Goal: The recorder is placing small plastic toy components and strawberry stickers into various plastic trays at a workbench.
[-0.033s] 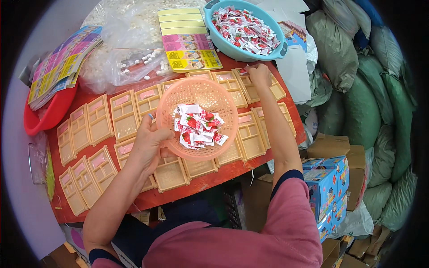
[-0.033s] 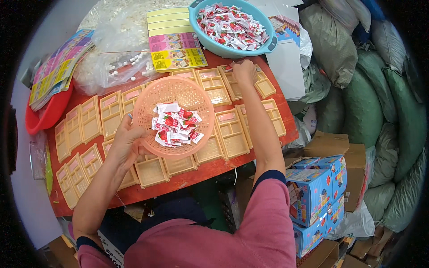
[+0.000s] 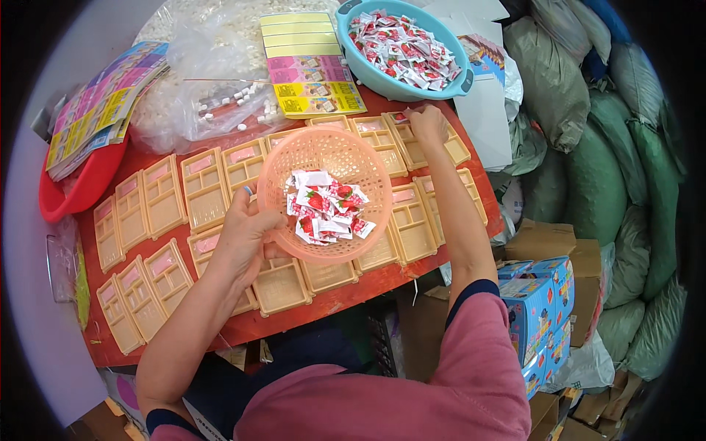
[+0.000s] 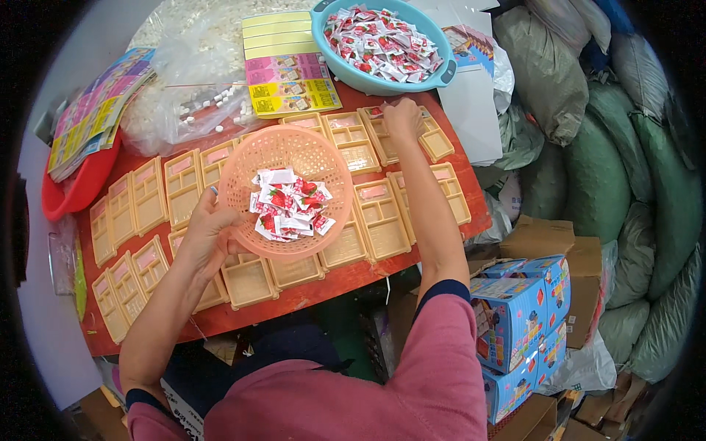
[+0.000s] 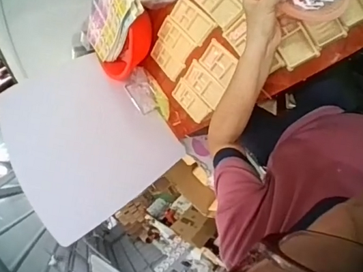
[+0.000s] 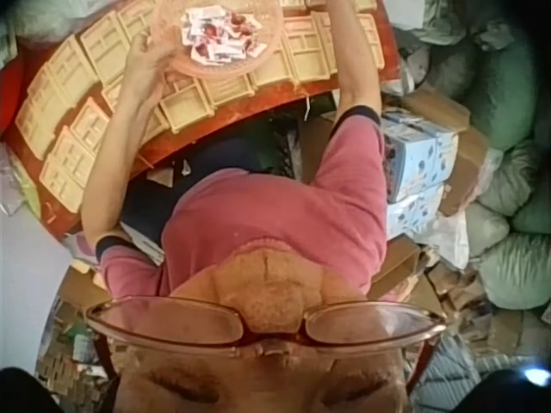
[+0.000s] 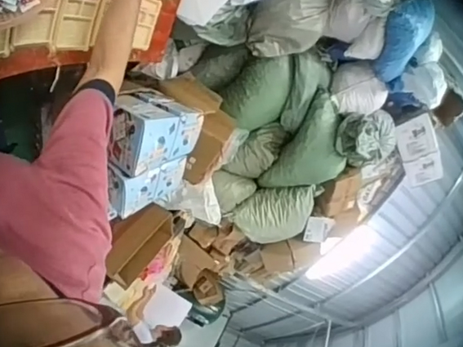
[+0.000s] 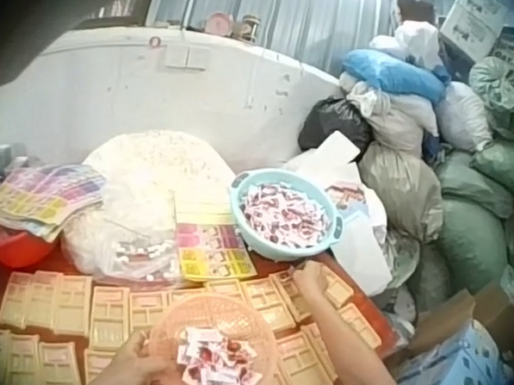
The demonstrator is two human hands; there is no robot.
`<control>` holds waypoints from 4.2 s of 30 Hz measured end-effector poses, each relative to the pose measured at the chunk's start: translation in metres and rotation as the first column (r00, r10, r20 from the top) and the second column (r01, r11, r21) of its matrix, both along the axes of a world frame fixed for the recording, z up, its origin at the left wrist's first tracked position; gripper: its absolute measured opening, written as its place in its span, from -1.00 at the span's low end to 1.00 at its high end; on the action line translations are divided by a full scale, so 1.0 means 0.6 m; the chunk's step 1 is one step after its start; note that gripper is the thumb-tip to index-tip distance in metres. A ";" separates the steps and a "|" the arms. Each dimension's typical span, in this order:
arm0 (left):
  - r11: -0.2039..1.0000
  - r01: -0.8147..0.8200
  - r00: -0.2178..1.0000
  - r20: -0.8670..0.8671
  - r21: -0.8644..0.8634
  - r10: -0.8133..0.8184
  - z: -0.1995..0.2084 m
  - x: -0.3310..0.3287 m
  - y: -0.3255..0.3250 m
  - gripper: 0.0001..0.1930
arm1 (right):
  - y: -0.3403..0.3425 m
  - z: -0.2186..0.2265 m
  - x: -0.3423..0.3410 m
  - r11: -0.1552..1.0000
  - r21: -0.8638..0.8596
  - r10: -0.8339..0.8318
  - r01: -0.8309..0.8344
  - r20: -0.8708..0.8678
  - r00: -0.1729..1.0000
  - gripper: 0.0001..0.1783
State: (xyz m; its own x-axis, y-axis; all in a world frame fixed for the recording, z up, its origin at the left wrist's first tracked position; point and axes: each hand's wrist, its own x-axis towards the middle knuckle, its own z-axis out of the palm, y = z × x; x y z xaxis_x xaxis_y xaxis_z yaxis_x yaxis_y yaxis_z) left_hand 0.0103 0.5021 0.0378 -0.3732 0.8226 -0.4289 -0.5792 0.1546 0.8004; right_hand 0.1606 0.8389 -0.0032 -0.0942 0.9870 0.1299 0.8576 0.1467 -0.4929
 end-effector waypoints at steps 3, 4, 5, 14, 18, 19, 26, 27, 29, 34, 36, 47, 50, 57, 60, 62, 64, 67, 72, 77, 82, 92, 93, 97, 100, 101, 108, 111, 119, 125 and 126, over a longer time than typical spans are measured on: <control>1.000 0.005 1.000 -0.016 -0.003 -0.005 -0.003 0.002 0.003 -0.38 | -0.006 0.002 0.010 1.000 0.001 -0.004 0.004 0.069 0.998 -0.58; 1.000 0.011 1.000 -0.014 0.018 -0.010 -0.006 0.003 0.007 -0.39 | -0.002 0.000 0.018 0.997 0.071 -0.014 0.008 0.087 0.996 -0.61; 0.999 0.006 1.000 -0.015 0.031 -0.006 -0.006 0.003 0.006 -0.39 | -0.007 0.000 0.017 0.991 0.134 -0.015 0.002 0.101 0.995 -0.64; 1.000 0.014 0.999 -0.041 -0.008 -0.015 -0.002 0.008 0.002 -0.44 | -0.265 0.110 -0.002 0.571 -0.062 0.779 -0.819 -0.273 0.564 -0.86; 0.999 0.036 0.999 -0.024 0.029 -0.035 0.008 0.027 0.008 -0.45 | -0.301 0.080 -0.016 0.453 0.164 0.833 -0.876 0.272 0.482 -0.79; 0.999 0.036 0.999 -0.027 0.033 -0.035 0.009 0.028 0.006 -0.45 | -0.302 0.085 -0.017 0.447 0.062 0.846 -0.892 0.295 0.444 -0.71; 0.999 0.042 0.999 -0.001 0.014 -0.042 -0.007 0.024 -0.012 -0.43 | -0.297 0.071 -0.022 0.149 0.104 0.799 -0.983 0.573 0.181 -0.71; 0.999 0.041 0.999 0.007 0.010 -0.041 -0.009 0.023 -0.013 -0.43 | -0.300 0.073 -0.022 0.189 0.120 0.840 -0.975 0.495 0.224 -0.70; 0.999 0.042 0.999 0.000 0.028 -0.042 -0.008 0.023 -0.013 -0.43 | -0.296 0.077 -0.013 0.201 0.227 0.905 -0.953 0.330 0.270 -0.70; 1.000 0.007 1.000 -0.008 -0.001 -0.007 0.001 0.001 -0.025 -0.41 | -0.254 0.116 -0.012 0.499 -0.048 0.680 -0.865 -0.597 0.426 -0.78; 1.000 0.011 1.000 -0.010 0.003 -0.011 0.006 -0.003 -0.028 -0.41 | -0.200 0.108 -0.008 0.569 0.009 0.595 -0.822 -0.695 0.404 -0.78; 1.000 -0.023 1.000 -0.008 0.000 0.023 0.003 -0.024 -0.039 -0.41 | -0.021 0.019 -0.046 0.617 -0.064 0.786 -0.784 0.083 0.612 -0.83; 0.999 -0.044 0.999 0.005 0.010 0.044 0.002 -0.028 -0.040 -0.42 | -0.017 0.022 -0.049 0.592 -0.107 0.806 -0.799 0.099 0.584 -0.85; 0.998 -0.055 0.998 -0.009 0.008 0.055 -0.006 -0.030 -0.038 -0.43 | -0.021 0.011 -0.043 0.625 -0.084 0.779 -0.776 0.014 0.627 -0.81; 0.998 -0.062 0.998 0.014 0.029 0.062 0.002 -0.022 -0.031 -0.42 | -0.040 0.018 -0.032 0.623 0.234 0.768 -0.746 -0.001 0.641 -0.82; 0.998 -0.054 0.999 -0.002 0.017 0.054 0.002 -0.018 -0.028 -0.41 | -0.085 0.045 -0.024 0.661 0.282 0.749 -0.695 -0.182 0.638 -0.83; 0.999 -0.044 0.999 -0.019 0.007 0.044 0.002 -0.019 -0.030 -0.41 | -0.174 0.101 -0.030 0.594 0.156 0.781 -0.789 -0.346 0.520 -0.85; 0.998 -0.053 0.998 -0.023 0.018 0.053 0.006 -0.016 -0.038 -0.41 | -0.273 0.137 -0.049 0.421 -0.255 0.856 -0.871 -0.205 0.474 -0.83; 0.997 -0.036 0.997 -0.069 0.070 0.041 0.012 0.002 -0.029 -0.42 | -0.310 0.094 -0.046 0.520 -0.145 0.833 -0.842 0.302 0.463 -0.68; 0.998 -0.041 0.996 -0.072 0.053 0.044 0.010 0.000 -0.040 -0.42 | -0.323 0.101 -0.047 0.506 -0.216 0.850 -0.835 0.287 0.441 -0.71; 0.989 -0.136 0.990 -0.017 0.055 0.137 0.009 -0.019 -0.052 -0.43 | -0.303 0.123 -0.060 0.406 0.072 0.862 -0.911 -0.359 0.356 -0.89; 0.985 -0.172 0.984 -0.036 0.015 0.172 0.012 -0.054 -0.081 -0.50 | -0.097 0.042 -0.109 0.429 0.136 0.865 -0.893 0.222 0.449 -0.84; 0.984 -0.180 0.983 -0.038 0.012 0.181 0.010 -0.058 -0.084 -0.50 | -0.098 0.040 -0.114 0.493 0.050 0.850 -0.869 0.184 0.493 -0.83; 0.982 -0.191 0.981 -0.048 0.004 0.191 0.005 -0.065 -0.090 -0.49 | -0.095 0.038 -0.128 0.510 -0.109 0.860 -0.853 0.030 0.510 -0.81; 0.983 -0.186 0.981 -0.059 0.002 0.185 0.002 -0.069 -0.090 -0.49 | -0.097 0.037 -0.133 0.527 -0.184 0.846 -0.830 0.014 0.534 -0.83; 0.983 -0.181 0.982 -0.052 0.000 0.181 0.005 -0.068 -0.090 -0.48 | -0.096 0.033 -0.132 0.494 -0.113 0.869 -0.862 0.056 0.491 -0.85; 0.986 -0.168 0.985 -0.034 -0.001 0.168 0.005 -0.058 -0.082 -0.47 | -0.105 0.021 -0.119 0.549 0.080 0.823 -0.832 0.124 0.554 -0.85; 0.988 -0.152 0.987 -0.047 0.005 0.152 0.000 -0.056 -0.083 -0.44 | -0.115 0.031 -0.117 0.582 0.028 0.803 -0.812 0.135 0.580 -0.81; 0.990 -0.137 0.989 -0.057 0.038 0.139 0.002 -0.040 -0.078 -0.41 | -0.139 0.038 -0.101 0.552 0.240 0.826 -0.799 -0.026 0.563 -0.84; 0.989 -0.126 0.989 -0.066 0.071 0.130 0.001 -0.035 -0.087 -0.43 | -0.327 0.133 -0.112 0.360 0.005 0.918 -0.933 -0.182 0.353 -0.81; 0.990 -0.122 0.990 -0.059 0.074 0.126 0.012 -0.028 -0.082 -0.43 | -0.337 0.122 -0.111 0.264 -0.008 0.964 -0.964 -0.026 0.264 -0.77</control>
State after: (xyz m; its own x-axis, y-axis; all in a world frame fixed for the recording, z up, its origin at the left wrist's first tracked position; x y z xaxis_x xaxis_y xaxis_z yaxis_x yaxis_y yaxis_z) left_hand -0.0063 0.4527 0.0450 -0.4988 0.7955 -0.3440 -0.5385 0.0266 0.8422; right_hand 0.0939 0.6370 0.0697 -0.9769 0.1733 0.1246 0.0853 0.8520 -0.5165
